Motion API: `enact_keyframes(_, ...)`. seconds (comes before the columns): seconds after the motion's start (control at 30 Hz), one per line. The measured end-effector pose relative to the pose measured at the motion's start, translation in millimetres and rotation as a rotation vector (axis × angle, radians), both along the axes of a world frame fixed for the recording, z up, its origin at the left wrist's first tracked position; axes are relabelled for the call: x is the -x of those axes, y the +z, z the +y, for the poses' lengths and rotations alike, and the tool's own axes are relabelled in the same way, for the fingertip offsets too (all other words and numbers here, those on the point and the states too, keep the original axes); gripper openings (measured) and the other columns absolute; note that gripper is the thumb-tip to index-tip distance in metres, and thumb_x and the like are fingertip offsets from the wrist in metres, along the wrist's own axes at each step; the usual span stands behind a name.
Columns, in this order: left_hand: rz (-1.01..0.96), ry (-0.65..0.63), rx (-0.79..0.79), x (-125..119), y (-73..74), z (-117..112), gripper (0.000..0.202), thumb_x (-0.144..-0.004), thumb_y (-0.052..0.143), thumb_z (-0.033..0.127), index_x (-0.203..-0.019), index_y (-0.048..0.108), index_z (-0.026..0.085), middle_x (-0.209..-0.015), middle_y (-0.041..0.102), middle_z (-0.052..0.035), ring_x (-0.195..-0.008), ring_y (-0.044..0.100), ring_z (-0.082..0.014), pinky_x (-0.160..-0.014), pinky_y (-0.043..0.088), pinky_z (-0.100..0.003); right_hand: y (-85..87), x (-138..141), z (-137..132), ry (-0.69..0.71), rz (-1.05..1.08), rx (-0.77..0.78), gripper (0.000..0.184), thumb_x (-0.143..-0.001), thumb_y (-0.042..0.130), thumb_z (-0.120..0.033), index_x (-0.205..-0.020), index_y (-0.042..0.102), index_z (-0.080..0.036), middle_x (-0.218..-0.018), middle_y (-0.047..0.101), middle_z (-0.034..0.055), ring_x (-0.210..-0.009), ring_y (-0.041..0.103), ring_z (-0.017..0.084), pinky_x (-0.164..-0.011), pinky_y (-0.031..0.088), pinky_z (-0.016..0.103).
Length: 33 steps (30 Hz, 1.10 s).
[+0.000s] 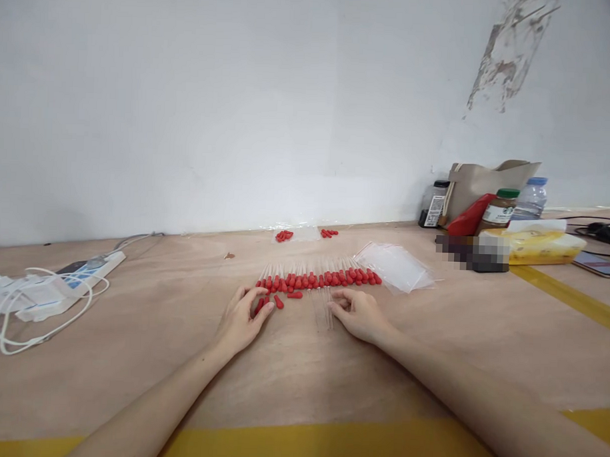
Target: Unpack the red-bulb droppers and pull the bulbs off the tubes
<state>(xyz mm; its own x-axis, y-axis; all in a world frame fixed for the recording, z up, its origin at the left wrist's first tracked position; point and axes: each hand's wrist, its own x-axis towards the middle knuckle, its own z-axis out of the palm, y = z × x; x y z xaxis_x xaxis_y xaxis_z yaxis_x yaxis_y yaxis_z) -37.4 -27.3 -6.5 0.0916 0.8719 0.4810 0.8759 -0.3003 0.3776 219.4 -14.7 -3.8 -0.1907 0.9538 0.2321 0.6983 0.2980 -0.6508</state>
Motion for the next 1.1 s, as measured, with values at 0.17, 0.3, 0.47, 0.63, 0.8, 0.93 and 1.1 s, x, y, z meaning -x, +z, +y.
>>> enact_keyframes(0.17,0.314,-0.188,-0.163,-21.5,16.9,6.4,0.021,-0.08,0.049,0.033,-0.095,0.058,0.022,-0.095,0.051,-0.0049,-0.092,0.046,-0.0213,-0.081,0.037,-0.036,-1.8,1.2,3.8,-0.031,-0.045,0.004,0.025,-0.076,0.05,-0.04,-0.088,0.063,-0.022,-0.066,0.064,-0.0011,-0.067,0.057,0.015,-0.065,0.034,0.027)
enact_keyframes(0.3,0.452,-0.163,-0.195,-43.0,19.4,22.3,0.017,-0.077,0.054,0.034,-0.085,0.06,0.02,-0.089,0.051,-0.006,-0.088,0.045,-0.0219,-0.076,0.035,-0.036,-1.3,4.0,5.9,-0.051,-0.078,-0.015,0.029,-0.075,0.051,-0.046,-0.085,0.064,-0.022,-0.063,0.062,-0.0018,-0.067,0.057,0.016,-0.069,0.032,0.029)
enact_keyframes(0.47,0.477,-0.176,-0.197,-50.3,14.3,32.5,0.01,-0.076,0.057,0.029,-0.078,0.059,0.019,-0.086,0.052,-0.005,-0.084,0.044,-0.0209,-0.072,0.034,-0.034,-3.1,4.3,6.8,-0.034,-0.067,-0.015,0.026,-0.075,0.052,-0.042,-0.087,0.063,-0.022,-0.062,0.063,-0.0023,-0.066,0.056,0.015,-0.07,0.031,0.03)
enact_keyframes(0.63,0.463,-0.279,-0.174,-31.5,19.4,25.0,0.008,-0.08,0.051,0.024,-0.081,0.058,0.02,-0.089,0.053,-0.0044,-0.084,0.046,-0.0189,-0.073,0.034,-0.033,-3.1,3.6,6.1,-0.028,-0.061,-0.007,0.027,-0.076,0.051,-0.041,-0.09,0.063,-0.022,-0.063,0.064,-0.002,-0.067,0.057,0.015,-0.07,0.031,0.03)
enact_keyframes(0.8,0.332,-0.368,-0.006,-7.6,31.1,16.6,0.011,-0.081,0.047,0.025,-0.082,0.058,0.022,-0.087,0.052,-0.0025,-0.084,0.047,-0.0171,-0.075,0.037,-0.031,-1.5,3.9,5.1,-0.028,-0.062,-0.007,0.025,-0.076,0.049,-0.041,-0.086,0.064,-0.022,-0.064,0.064,-0.0021,-0.067,0.057,0.015,-0.071,0.031,0.029)
enact_keyframes(0.93,0.195,-0.409,0.151,2.5,30.9,14.4,0.012,-0.076,0.048,0.021,-0.083,0.057,0.022,-0.091,0.051,-0.0022,-0.08,0.05,-0.0153,-0.072,0.041,-0.028,-1.7,4.0,5.6,-0.034,-0.066,-0.008,0.026,-0.076,0.05,-0.041,-0.088,0.063,-0.022,-0.064,0.064,-0.002,-0.068,0.057,0.015,-0.07,0.03,0.029)
enact_keyframes(1.1,0.023,-0.324,0.16,1.6,29.8,21.4,0.022,-0.07,0.046,0.015,-0.088,0.056,0.021,-0.094,0.053,-0.0018,-0.087,0.052,-0.016,-0.076,0.042,-0.028,-2.4,3.9,5.9,-0.03,-0.073,-0.001,0.024,-0.077,0.049,-0.039,-0.089,0.063,-0.023,-0.063,0.063,-0.0028,-0.068,0.056,0.014,-0.07,0.029,0.028)
